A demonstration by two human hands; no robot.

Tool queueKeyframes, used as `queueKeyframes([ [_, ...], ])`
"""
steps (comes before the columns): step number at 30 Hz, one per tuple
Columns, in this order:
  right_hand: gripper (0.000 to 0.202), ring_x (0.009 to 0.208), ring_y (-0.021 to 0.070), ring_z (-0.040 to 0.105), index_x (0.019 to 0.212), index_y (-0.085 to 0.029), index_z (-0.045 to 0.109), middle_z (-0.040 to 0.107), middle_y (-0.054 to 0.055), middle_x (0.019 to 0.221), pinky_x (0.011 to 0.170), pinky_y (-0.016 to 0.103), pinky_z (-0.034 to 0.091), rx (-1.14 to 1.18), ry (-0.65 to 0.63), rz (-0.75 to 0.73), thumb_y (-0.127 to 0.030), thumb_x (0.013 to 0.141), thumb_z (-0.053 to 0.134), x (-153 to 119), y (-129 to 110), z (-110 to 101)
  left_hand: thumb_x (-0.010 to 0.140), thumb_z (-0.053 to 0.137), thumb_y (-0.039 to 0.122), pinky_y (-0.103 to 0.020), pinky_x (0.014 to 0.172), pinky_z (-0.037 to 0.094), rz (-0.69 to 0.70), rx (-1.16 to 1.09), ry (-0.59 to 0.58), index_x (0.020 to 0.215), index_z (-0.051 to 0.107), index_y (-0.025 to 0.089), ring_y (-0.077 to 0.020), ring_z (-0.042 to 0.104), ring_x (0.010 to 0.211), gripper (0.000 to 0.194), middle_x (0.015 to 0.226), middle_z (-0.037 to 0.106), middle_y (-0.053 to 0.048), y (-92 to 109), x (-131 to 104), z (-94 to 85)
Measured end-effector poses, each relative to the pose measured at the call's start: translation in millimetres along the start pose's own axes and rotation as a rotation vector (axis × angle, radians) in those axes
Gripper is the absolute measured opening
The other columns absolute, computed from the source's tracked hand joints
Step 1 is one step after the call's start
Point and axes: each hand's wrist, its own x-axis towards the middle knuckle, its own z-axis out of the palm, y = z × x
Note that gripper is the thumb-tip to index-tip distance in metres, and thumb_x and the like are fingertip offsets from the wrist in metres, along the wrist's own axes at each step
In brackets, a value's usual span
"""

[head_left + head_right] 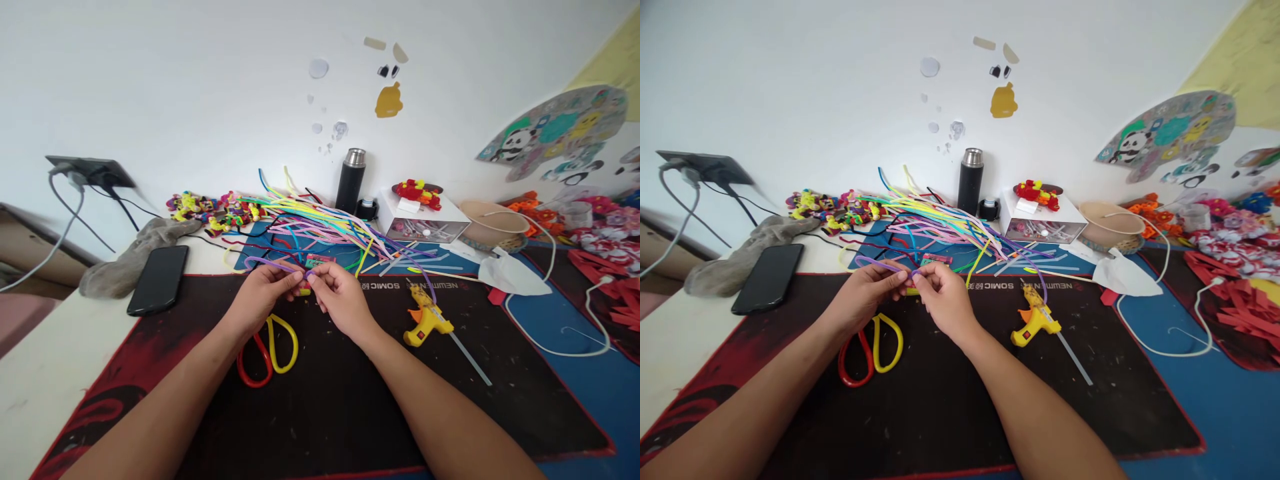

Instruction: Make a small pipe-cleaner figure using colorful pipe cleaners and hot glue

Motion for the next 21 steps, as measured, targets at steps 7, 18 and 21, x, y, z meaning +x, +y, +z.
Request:
queueKeyframes([
  [7, 0.017, 0.043, 0.0118, 0.045, 0.092, -0.023, 0.065, 0.051, -0.008, 0.053, 0.046, 0.025, 0.034, -0.105, -0.014, -0.012, -0.04, 0.095, 0.065, -1.4, -2.9, -1.2, 0.073, 0.094, 0.048, -0.027, 0.059, 0.049, 0.039, 0.146, -0.002, 0.081, 0.079, 0.019, -0.0161, 0.062, 0.063, 0.033, 0.07, 0.072, -0.002, -1.7, 2.3, -2.8],
  [18, 0.007, 0.051, 0.0114, 0.043, 0.089, -0.021, 0.068, 0.049, -0.009, 0.056, 0.054, 0.026, 0.03, -0.416, -0.07, -0.094, -0.025, 0.092, 0.064, -3.3, -5.9, -6.3, 0.088, 0.078, 0.042, -0.035, 0.083, 0.055, 0.294, 0.572, 0.051, 0.084, 0.082, 0.024, -0.0229, 0.072, 0.082, 0.019, 0.085, 0.081, -0.003, 2.6, -6.1, -4.2],
  [21, 0.006, 0.051, 0.0115, 0.043, 0.089, -0.022, 0.068, 0.051, -0.009, 0.057, 0.053, 0.026, 0.029, -0.441, -0.075, -0.084, -0.026, 0.092, 0.065, -2.8, -3.6, -5.4, 0.087, 0.077, 0.04, -0.034, 0.079, 0.055, 0.265, 0.587, 0.041, 0.086, 0.082, 0.023, -0.0231, 0.072, 0.08, 0.018, 0.085, 0.081, -0.003, 1.9, -5.4, -4.5],
])
